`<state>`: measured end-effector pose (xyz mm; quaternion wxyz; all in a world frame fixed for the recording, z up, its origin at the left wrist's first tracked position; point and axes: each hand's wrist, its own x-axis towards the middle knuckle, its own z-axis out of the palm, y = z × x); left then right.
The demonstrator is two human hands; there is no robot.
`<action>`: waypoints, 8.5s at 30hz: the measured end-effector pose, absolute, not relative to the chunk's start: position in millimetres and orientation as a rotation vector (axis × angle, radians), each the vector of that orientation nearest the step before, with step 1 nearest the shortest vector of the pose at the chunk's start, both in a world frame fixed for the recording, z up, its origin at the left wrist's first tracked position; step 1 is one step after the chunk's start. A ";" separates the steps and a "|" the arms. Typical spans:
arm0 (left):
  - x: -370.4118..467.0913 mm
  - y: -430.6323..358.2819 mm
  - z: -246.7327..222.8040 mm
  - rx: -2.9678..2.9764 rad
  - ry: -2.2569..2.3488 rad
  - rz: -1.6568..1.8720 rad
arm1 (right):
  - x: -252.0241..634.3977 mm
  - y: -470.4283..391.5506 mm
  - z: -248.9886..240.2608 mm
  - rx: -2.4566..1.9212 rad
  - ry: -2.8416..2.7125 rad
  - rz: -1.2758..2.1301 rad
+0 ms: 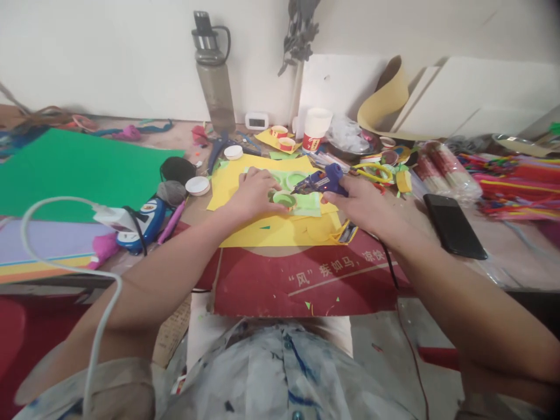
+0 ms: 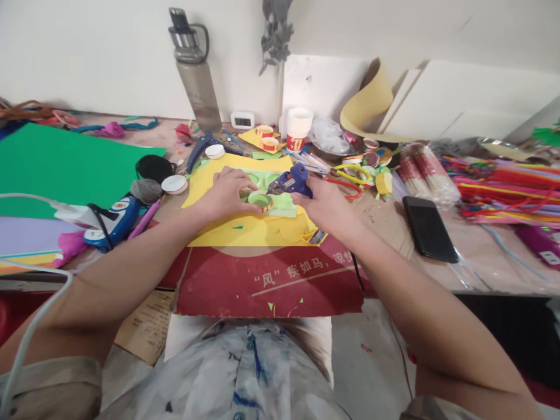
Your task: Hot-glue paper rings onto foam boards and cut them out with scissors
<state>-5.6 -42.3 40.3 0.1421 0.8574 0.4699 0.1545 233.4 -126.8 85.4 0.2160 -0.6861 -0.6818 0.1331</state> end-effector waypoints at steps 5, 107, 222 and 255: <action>-24.3 -25.9 38.7 2.546 1.230 0.406 | 230.2 -123.5 93.0 -1.880 -1.922 0.477; -30.9 -21.1 41.3 2.406 1.263 0.518 | 245.5 -120.6 45.2 -1.575 -1.781 0.629; -44.7 -6.2 49.6 2.264 1.667 0.031 | 247.5 -115.6 46.6 -1.798 -2.061 0.272; -35.0 -20.4 55.9 2.344 1.642 0.018 | 247.8 -118.9 37.6 -1.895 -2.062 -0.027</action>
